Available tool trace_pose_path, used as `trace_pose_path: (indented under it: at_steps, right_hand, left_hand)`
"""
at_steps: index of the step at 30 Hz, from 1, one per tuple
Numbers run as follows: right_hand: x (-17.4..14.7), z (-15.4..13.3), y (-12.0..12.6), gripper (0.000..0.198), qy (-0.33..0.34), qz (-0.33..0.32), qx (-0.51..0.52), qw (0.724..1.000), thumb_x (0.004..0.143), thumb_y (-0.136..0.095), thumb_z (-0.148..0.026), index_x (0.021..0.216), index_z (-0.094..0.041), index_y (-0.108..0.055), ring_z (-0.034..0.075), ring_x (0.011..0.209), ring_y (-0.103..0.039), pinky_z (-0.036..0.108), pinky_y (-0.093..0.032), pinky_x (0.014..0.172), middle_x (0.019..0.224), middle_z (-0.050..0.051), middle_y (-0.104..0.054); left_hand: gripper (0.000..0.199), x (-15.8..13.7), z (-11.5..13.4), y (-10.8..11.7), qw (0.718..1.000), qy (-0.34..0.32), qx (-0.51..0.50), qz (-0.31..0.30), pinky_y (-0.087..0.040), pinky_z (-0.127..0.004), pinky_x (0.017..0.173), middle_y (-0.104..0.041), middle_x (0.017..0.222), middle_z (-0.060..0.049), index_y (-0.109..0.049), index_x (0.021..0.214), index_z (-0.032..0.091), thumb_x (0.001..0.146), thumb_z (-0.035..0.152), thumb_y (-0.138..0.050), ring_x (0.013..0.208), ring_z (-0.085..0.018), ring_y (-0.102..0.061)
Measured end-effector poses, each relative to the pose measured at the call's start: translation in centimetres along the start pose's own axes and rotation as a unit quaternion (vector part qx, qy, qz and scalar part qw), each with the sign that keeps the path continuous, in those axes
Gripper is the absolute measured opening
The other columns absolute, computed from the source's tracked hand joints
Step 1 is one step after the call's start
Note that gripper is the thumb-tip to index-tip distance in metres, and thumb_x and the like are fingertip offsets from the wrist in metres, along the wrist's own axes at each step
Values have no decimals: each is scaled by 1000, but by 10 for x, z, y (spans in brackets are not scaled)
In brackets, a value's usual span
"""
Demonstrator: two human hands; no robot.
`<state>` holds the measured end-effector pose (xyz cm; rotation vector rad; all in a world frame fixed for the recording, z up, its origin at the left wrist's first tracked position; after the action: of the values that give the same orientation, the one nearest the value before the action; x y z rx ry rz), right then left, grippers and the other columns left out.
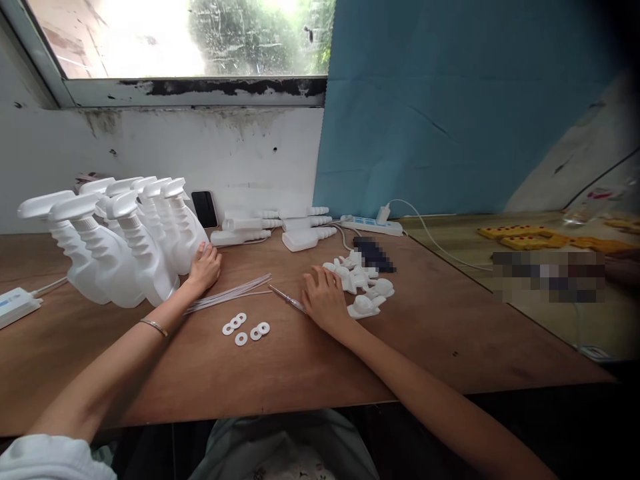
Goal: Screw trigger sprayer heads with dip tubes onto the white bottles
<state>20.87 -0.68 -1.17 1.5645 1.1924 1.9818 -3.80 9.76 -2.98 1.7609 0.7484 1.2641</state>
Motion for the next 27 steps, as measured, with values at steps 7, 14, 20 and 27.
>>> trace_pose_path:
  at_steps: [7, 14, 20, 27]
  right_hand:
    - [-1, 28, -12, 49, -71, -16, -66, 995, 75, -52, -18, 121, -2, -44, 38, 120, -34, 50, -26, 94, 124, 27, -46]
    - [-1, 11, -21, 30, -15, -60, -66, 996, 79, -45, -10, 108, -10, -53, 32, 103, -46, 43, -34, 85, 97, 16, -58]
    - [-1, 10, -29, 29, -8, -74, -66, 995, 78, -43, -5, 103, -13, -54, 27, 92, -50, 37, -37, 77, 103, 16, -55]
    - [0, 14, -35, 26, 8, -78, -52, 996, 78, -43, -4, 98, -13, -57, 26, 85, -53, 35, -40, 71, 86, 14, -61]
  left_hand:
    - [30, -16, 56, 33, 993, -6, -116, -24, -17, -56, 99, -57, 111, -17, -60, 102, 13, 81, 22, -40, 114, -32, -43]
    - [26, -54, 144, 48, 913, -212, -284, -203, -39, -26, 84, -62, 100, -1, -65, 94, 26, 75, 42, -59, 93, -17, -56]
    - [24, -62, 144, 38, 857, -198, -411, -240, -40, -26, 79, -59, 103, -5, -68, 84, 22, 69, 41, -66, 93, -18, -53]
    - [23, -56, 135, 38, 868, -154, -438, -177, -41, -25, 73, -61, 86, -4, -65, 87, 20, 74, 38, -61, 81, -16, -55]
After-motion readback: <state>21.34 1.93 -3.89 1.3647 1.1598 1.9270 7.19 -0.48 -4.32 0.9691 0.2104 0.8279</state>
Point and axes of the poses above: each hand's wrist, its own x-axis towards the middle knuckle, its own y-axis out of the back of the hand, z = x × y, the point moved 10 cm from there along x, towards the middle knuckle
